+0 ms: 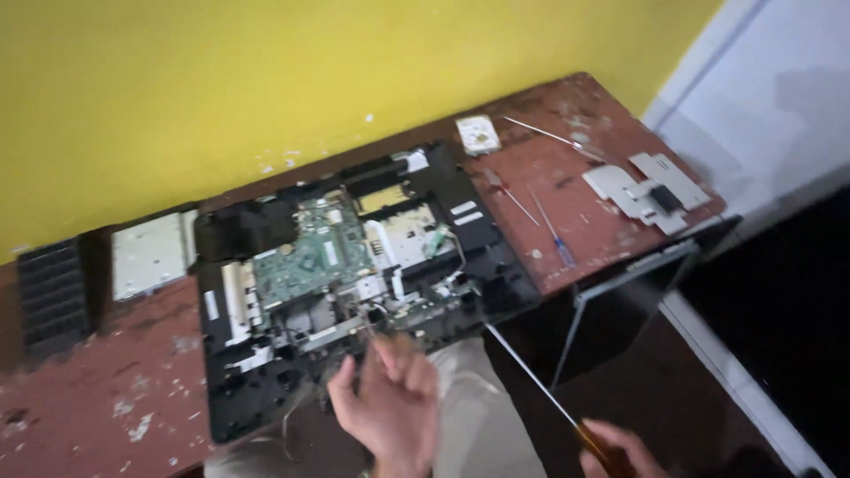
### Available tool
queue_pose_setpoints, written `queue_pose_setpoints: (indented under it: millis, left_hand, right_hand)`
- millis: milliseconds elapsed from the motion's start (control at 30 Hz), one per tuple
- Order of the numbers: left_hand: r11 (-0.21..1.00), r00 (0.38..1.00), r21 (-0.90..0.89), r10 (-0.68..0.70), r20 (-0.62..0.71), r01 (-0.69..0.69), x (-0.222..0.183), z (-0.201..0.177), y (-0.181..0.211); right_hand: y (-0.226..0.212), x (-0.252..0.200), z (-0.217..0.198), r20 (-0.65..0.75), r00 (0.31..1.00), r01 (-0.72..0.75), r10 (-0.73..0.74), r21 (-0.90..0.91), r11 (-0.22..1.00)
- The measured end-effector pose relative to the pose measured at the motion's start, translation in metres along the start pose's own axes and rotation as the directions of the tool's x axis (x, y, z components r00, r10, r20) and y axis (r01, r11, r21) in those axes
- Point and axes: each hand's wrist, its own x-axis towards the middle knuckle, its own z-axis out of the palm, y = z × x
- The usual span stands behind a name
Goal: Disassembling a laptop to inspect and remove internal components like the motherboard and wiring.
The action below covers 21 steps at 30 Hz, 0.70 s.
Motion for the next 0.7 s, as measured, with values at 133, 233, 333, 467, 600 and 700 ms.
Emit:
queue_pose_setpoints:
  millis: [133,233,333,467,600,700]
  left_hand:
    - [0.12,0.843,0.846,0.238,0.483,-0.519,0.048,0.022,0.005]
    - [-0.643,0.781,0.53,-0.177,0.6,-0.553,0.077,0.046,0.005]
    - [-0.809,0.859,0.366,-0.301,0.414,-0.46,0.098,0.046,0.01]
    - [-0.851,0.912,0.331,-0.358,0.2,-0.407,0.103,0.049,0.023]
    - [-0.852,0.933,0.38,-0.333,0.135,-0.359,0.094,0.061,0.034]
    - [-0.839,0.926,0.398,-0.299,0.231,-0.371,0.099,0.048,0.05]
  right_hand:
    - [-0.17,-0.07,0.188,-0.664,0.631,-0.071,-0.401,-0.564,0.823]
    - [-0.209,-0.067,0.202,-0.746,0.664,-0.407,-0.051,-0.418,0.812]
    - [-0.186,-0.054,0.192,-0.66,0.71,-0.274,-0.245,-0.579,0.768]
    - [-0.177,-0.044,0.2,-0.493,0.757,0.018,-0.428,-0.64,0.768]
    - [-0.173,-0.035,0.206,-0.431,0.786,0.067,-0.444,-0.654,0.753]
    - [-0.171,-0.031,0.208,-0.404,0.781,0.082,-0.476,-0.69,0.719]
